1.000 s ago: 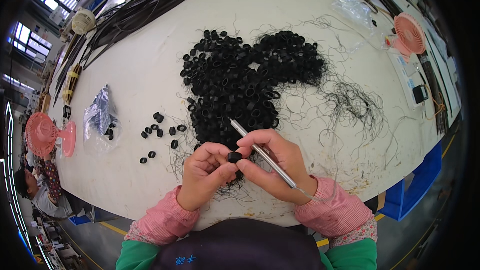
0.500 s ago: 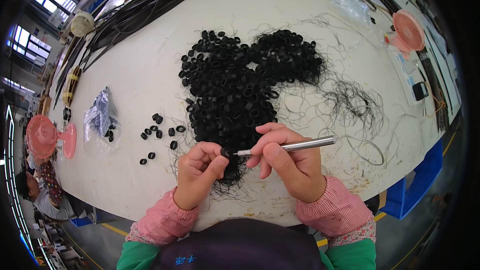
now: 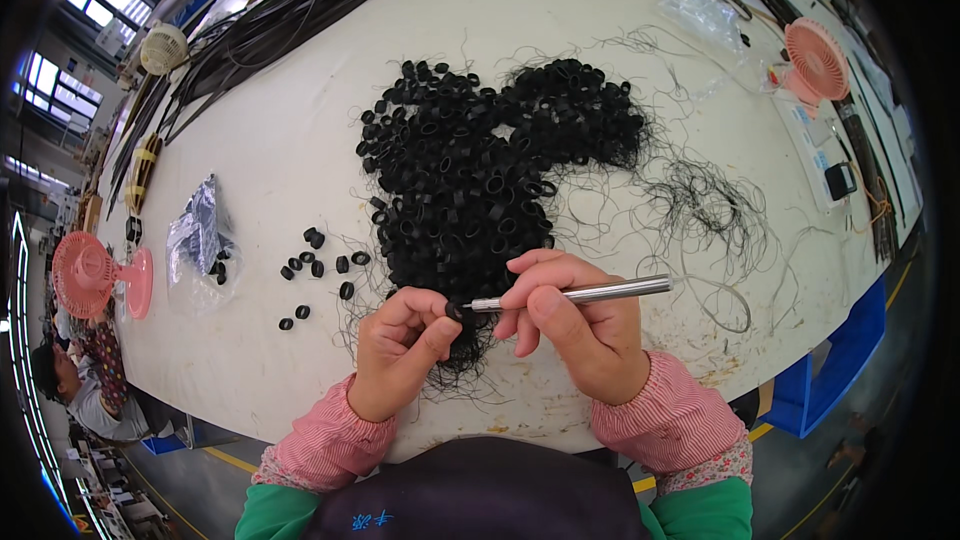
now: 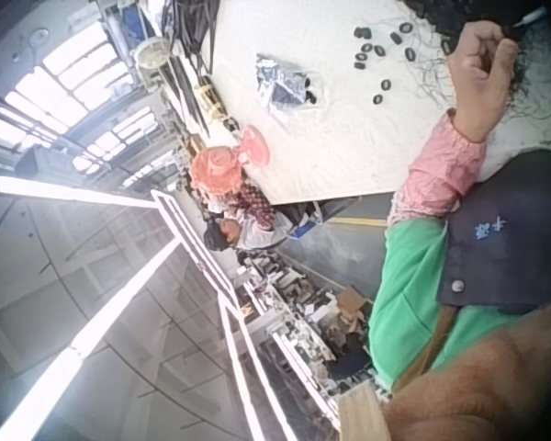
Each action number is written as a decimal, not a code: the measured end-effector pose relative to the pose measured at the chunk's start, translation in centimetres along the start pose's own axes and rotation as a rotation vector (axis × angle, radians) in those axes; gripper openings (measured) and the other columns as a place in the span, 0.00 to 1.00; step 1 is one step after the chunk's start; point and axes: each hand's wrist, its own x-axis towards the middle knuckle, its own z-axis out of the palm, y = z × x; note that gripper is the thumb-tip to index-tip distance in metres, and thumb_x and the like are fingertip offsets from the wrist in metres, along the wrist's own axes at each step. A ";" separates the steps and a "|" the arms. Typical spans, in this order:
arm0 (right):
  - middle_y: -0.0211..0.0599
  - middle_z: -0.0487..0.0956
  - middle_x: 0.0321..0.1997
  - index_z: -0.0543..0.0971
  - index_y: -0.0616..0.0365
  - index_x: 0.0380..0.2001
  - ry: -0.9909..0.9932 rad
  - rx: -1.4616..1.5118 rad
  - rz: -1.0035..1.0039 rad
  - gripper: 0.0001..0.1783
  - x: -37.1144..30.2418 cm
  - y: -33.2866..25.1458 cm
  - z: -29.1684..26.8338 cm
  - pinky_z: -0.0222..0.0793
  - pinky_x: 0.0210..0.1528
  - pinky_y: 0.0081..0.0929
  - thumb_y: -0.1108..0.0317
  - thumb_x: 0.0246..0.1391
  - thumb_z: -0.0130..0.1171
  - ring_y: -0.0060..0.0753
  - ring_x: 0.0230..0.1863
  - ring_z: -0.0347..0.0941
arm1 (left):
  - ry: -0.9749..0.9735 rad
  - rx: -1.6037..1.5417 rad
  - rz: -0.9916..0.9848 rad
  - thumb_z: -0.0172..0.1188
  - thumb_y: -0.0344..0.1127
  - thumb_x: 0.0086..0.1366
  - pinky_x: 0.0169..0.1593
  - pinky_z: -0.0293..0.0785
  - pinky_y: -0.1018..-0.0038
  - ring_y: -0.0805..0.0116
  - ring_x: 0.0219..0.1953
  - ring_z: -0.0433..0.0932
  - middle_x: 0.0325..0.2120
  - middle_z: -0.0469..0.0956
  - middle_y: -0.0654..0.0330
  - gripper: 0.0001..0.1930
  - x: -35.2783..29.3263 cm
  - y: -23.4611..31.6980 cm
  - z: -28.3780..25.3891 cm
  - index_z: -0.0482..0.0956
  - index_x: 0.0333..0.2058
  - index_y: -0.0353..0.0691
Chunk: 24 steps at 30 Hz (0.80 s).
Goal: The person attaches black components to strings using a handheld insertion tool.
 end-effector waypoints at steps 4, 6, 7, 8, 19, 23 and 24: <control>0.33 0.79 0.29 0.75 0.62 0.39 0.078 0.047 0.057 0.07 -0.1 0.0 0.4 0.71 0.46 0.27 0.72 0.60 0.53 0.26 0.31 0.78 | 0.000 -0.003 -0.001 0.59 0.27 0.64 0.23 0.60 0.86 0.87 0.20 0.66 0.16 0.70 0.71 0.03 0.0 -0.1 0.0 0.74 0.35 0.37; 0.34 0.79 0.32 0.75 0.60 0.41 0.023 -0.197 -0.013 0.09 0.4 0.1 0.7 0.72 0.42 0.25 0.73 0.56 0.58 0.27 0.32 0.78 | -0.005 -0.008 0.003 0.59 0.27 0.64 0.23 0.60 0.86 0.87 0.20 0.66 0.16 0.70 0.71 0.03 0.0 0.0 0.0 0.74 0.36 0.37; 0.34 0.79 0.34 0.75 0.59 0.42 -0.033 -0.440 -0.083 0.13 0.5 0.1 0.8 0.73 0.37 0.23 0.75 0.52 0.62 0.29 0.33 0.78 | -0.017 0.011 0.019 0.59 0.27 0.64 0.23 0.60 0.86 0.87 0.20 0.66 0.16 0.70 0.71 0.03 0.1 0.1 0.1 0.74 0.35 0.37; 0.34 0.79 0.34 0.75 0.59 0.42 -0.030 -0.442 -0.083 0.13 0.5 0.2 0.8 0.73 0.37 0.23 0.75 0.52 0.62 0.29 0.33 0.78 | -0.029 0.029 0.036 0.59 0.27 0.64 0.24 0.61 0.86 0.87 0.20 0.66 0.16 0.70 0.71 0.03 0.1 0.2 0.1 0.74 0.35 0.37; 0.36 0.79 0.35 0.76 0.56 0.44 -0.038 -0.356 -0.053 0.19 0.0 1.5 1.4 0.73 0.34 0.21 0.76 0.47 0.67 0.26 0.33 0.78 | 0.014 -0.255 -0.049 0.59 0.25 0.64 0.27 0.66 0.86 0.84 0.24 0.72 0.24 0.76 0.65 0.09 -0.4 0.4 0.7 0.72 0.42 0.35; 0.39 0.77 0.37 0.74 0.61 0.44 -0.071 -0.373 -0.058 0.19 0.0 1.1 1.2 0.71 0.38 0.20 0.80 0.47 0.65 0.24 0.37 0.76 | 0.035 -0.272 -0.086 0.60 0.26 0.63 0.28 0.67 0.87 0.84 0.24 0.72 0.25 0.77 0.66 0.08 -0.3 0.3 0.7 0.75 0.41 0.35; 0.39 0.77 0.37 0.74 0.61 0.44 -0.069 -0.373 -0.057 0.19 0.0 1.1 1.2 0.71 0.38 0.20 0.80 0.47 0.65 0.24 0.37 0.76 | 0.032 -0.272 -0.087 0.60 0.26 0.63 0.28 0.67 0.87 0.84 0.24 0.72 0.25 0.77 0.66 0.08 -0.3 0.4 0.6 0.75 0.41 0.35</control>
